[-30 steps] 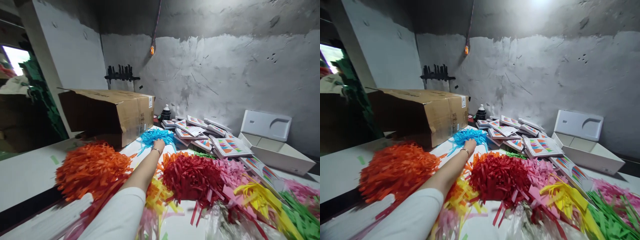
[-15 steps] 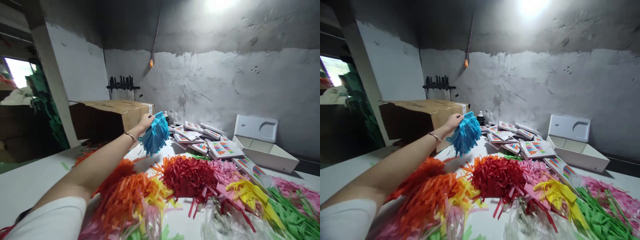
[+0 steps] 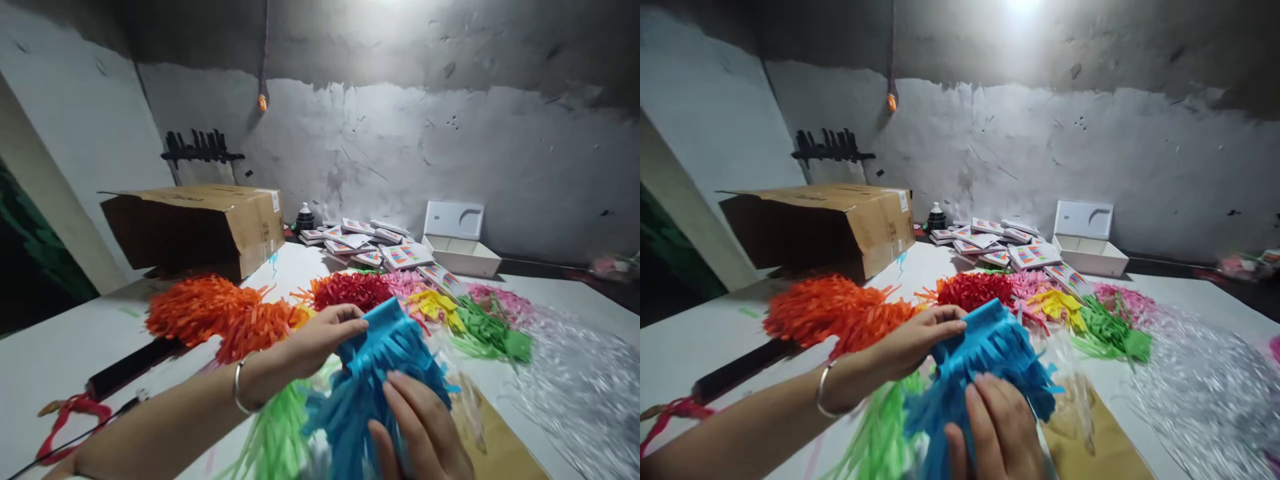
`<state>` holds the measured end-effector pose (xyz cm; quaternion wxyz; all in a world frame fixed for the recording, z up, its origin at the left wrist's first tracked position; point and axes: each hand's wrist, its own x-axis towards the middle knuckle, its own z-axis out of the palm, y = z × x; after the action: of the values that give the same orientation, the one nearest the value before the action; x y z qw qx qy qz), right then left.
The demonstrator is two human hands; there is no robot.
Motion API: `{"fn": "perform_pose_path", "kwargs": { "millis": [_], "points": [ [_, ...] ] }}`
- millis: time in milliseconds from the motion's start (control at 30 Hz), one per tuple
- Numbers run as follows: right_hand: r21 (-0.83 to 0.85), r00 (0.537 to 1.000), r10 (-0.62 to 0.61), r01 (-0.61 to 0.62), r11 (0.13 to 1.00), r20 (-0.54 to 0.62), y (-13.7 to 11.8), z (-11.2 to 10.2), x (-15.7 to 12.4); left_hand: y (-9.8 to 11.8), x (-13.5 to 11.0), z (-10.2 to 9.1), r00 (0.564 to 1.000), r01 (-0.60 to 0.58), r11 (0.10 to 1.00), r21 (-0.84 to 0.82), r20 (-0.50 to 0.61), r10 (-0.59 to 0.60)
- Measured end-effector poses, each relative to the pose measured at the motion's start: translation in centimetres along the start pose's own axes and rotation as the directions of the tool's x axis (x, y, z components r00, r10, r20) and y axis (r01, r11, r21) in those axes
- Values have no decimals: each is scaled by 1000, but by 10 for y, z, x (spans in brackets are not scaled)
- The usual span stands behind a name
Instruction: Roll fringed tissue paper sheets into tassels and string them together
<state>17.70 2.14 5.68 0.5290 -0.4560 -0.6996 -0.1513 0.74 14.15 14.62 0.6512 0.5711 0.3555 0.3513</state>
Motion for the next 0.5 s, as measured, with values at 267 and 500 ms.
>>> {"fn": "perform_pose_path", "kwargs": {
  "millis": [267,500],
  "points": [
    [126,882,421,-452,883,211,5,7,-62,-126,-46,46,997,-77,994,72,31,75],
    [307,678,644,-735,604,355,3,3,-86,-171,-67,55,988,-75,953,292,-108,111]
  ]
}}
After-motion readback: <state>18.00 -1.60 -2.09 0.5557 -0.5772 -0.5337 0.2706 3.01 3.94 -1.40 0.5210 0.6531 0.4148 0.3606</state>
